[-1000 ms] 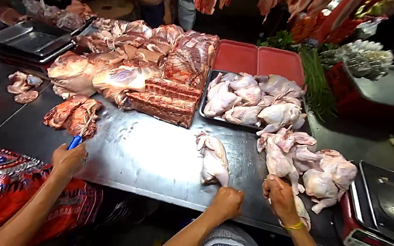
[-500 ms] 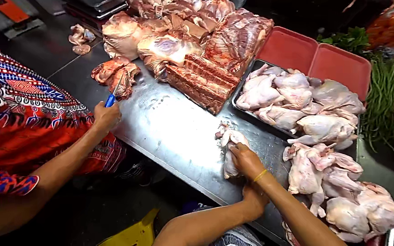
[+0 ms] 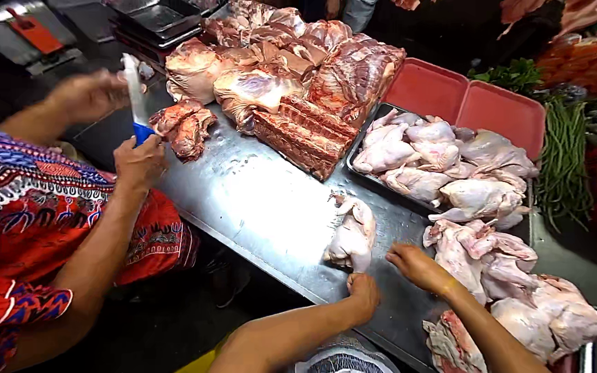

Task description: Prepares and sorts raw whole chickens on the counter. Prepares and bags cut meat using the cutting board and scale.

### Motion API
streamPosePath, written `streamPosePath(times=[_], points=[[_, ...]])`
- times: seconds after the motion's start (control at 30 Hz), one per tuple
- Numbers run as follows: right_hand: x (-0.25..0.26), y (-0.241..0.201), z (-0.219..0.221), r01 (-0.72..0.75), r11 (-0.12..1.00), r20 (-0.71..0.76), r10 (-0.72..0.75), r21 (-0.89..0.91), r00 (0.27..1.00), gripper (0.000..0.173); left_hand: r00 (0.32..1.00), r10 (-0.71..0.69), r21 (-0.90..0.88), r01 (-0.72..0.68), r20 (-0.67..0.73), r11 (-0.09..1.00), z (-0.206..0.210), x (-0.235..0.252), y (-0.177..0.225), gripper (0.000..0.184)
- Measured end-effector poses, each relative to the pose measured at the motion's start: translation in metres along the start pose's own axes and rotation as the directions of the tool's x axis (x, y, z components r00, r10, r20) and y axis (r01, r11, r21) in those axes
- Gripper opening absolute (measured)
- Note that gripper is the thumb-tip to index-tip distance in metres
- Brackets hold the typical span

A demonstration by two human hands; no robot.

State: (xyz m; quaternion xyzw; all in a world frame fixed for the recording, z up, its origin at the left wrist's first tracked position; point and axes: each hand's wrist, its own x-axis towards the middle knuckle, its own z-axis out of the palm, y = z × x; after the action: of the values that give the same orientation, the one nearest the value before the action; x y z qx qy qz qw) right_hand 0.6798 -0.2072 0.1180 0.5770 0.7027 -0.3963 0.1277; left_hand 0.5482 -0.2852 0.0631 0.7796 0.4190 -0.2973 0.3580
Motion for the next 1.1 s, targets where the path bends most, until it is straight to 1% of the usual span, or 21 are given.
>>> streamPosePath(times=[0.03, 0.1, 0.17, 0.2, 0.23, 0.27, 0.33, 0.37, 0.4, 0.43, 0.53, 0.6, 0.67, 0.73, 0.77, 0.83, 0.87, 0.9, 0.97, 1.03, 1.1], points=[[-0.015, 0.019, 0.004, -0.041, 0.985, -0.074, 0.054, 0.165, 0.996, 0.032, 0.996, 0.065, -0.006, -0.066, -0.058, 0.998, -0.011, -0.011, -0.006, 0.023], [-0.044, 0.051, 0.015, -0.040, 0.845, -0.246, 0.200, 0.533, 0.948, 0.024, 0.949, 0.190, -0.071, -0.214, -0.251, 0.974, -0.054, -0.037, -0.018, 0.022], [-0.067, 0.075, 0.034, 0.127, 0.633, -0.416, 0.332, 0.764, 0.847, 0.011, 0.872, 0.210, -0.199, -0.324, -0.443, 0.925, -0.118, -0.065, -0.032, 0.025], [-0.075, 0.083, 0.046, 0.239, 0.539, -0.489, 0.388, 0.808, 0.781, 0.006, 0.834, 0.175, -0.314, -0.379, -0.523, 0.870, -0.147, -0.078, -0.044, 0.022], [-0.080, 0.087, 0.056, 0.326, 0.467, -0.535, 0.436, 0.822, 0.724, 0.008, 0.797, 0.118, -0.452, -0.450, -0.592, 0.770, -0.168, -0.088, -0.059, 0.017], [-0.084, 0.087, 0.065, 0.388, 0.412, -0.558, 0.478, 0.824, 0.678, 0.010, 0.765, 0.032, -0.585, -0.518, -0.644, 0.624, -0.176, -0.096, -0.076, 0.011], [-0.088, 0.079, 0.080, 0.434, 0.340, -0.551, 0.544, 0.834, 0.633, 0.017, 0.750, -0.164, -0.765, -0.605, -0.641, 0.222, -0.166, -0.110, -0.107, 0.004], [-0.088, 0.075, 0.087, 0.433, 0.319, -0.537, 0.550, 0.843, 0.640, 0.025, 0.763, -0.209, -0.783, -0.621, -0.612, 0.029, -0.149, -0.110, -0.122, 0.008], [-0.085, 0.071, 0.094, 0.426, 0.311, -0.527, 0.542, 0.850, 0.655, 0.030, 0.774, -0.238, -0.770, -0.624, -0.587, -0.132, -0.127, -0.105, -0.135, 0.015], [-0.080, 0.066, 0.100, 0.412, 0.311, -0.516, 0.526, 0.856, 0.676, 0.030, 0.785, -0.266, -0.740, -0.617, -0.559, -0.266, -0.101, -0.096, -0.144, 0.023], [-0.055, 0.041, 0.114, 0.344, 0.322, -0.462, 0.446, 0.882, 0.767, 0.030, 0.826, -0.369, -0.633, -0.564, -0.426, -0.531, -0.028, -0.061, -0.150, 0.031], [-0.037, 0.020, 0.116, 0.294, 0.364, -0.431, 0.389, 0.884, 0.814, 0.029, 0.844, -0.421, -0.503, -0.536, -0.331, -0.678, 0.004, -0.046, -0.146, 0.036], [-0.018, -0.003, 0.117, 0.301, 0.402, -0.449, 0.350, 0.865, 0.822, 0.023, 0.847, -0.429, -0.402, -0.528, -0.313, -0.748, 0.021, -0.046, -0.143, 0.041], [0.002, -0.026, 0.118, 0.371, 0.487, -0.543, 0.279, 0.791, 0.792, 0.024, 0.837, -0.455, -0.349, -0.542, -0.304, -0.765, 0.028, -0.048, -0.140, 0.042], [0.015, -0.033, 0.120, 0.408, 0.578, -0.622, 0.233, 0.707, 0.748, 0.026, 0.833, -0.469, -0.335, -0.549, -0.294, -0.766, 0.029, -0.049, -0.138, 0.041], [0.045, -0.031, 0.129, 0.413, 0.785, -0.789, 0.150, 0.462, 0.596, 0.025, 0.829, -0.490, -0.324, -0.557, -0.269, -0.765, 0.029, -0.051, -0.133, 0.039], [0.057, -0.024, 0.132, 0.400, 0.845, -0.853, 0.118, 0.354, 0.508, 0.024, 0.829, -0.497, -0.315, -0.558, -0.257, -0.768, 0.027, -0.053, -0.130, 0.041], [0.064, -0.017, 0.131, 0.373, 0.878, -0.883, 0.107, 0.299, 0.457, 0.024, 0.828, -0.505, -0.299, -0.560, -0.246, -0.773, 0.023, -0.054, -0.127, 0.043], [0.061, -0.011, 0.128, 0.328, 0.889, -0.882, 0.152, 0.320, 0.446, 0.025, 0.820, -0.525, -0.266, -0.571, -0.229, -0.777, 0.017, -0.058, -0.119, 0.042], [0.057, -0.014, 0.129, 0.304, 0.870, -0.839, 0.197, 0.388, 0.508, 0.031, 0.815, -0.530, -0.292, -0.579, -0.236, -0.761, 0.012, -0.059, -0.111, 0.033], [0.060, -0.025, 0.128, 0.262, 0.830, -0.785, 0.294, 0.493, 0.545, 0.028, 0.799, -0.522, -0.422, -0.601, -0.299, -0.678, 0.015, -0.058, -0.101, 0.023]])
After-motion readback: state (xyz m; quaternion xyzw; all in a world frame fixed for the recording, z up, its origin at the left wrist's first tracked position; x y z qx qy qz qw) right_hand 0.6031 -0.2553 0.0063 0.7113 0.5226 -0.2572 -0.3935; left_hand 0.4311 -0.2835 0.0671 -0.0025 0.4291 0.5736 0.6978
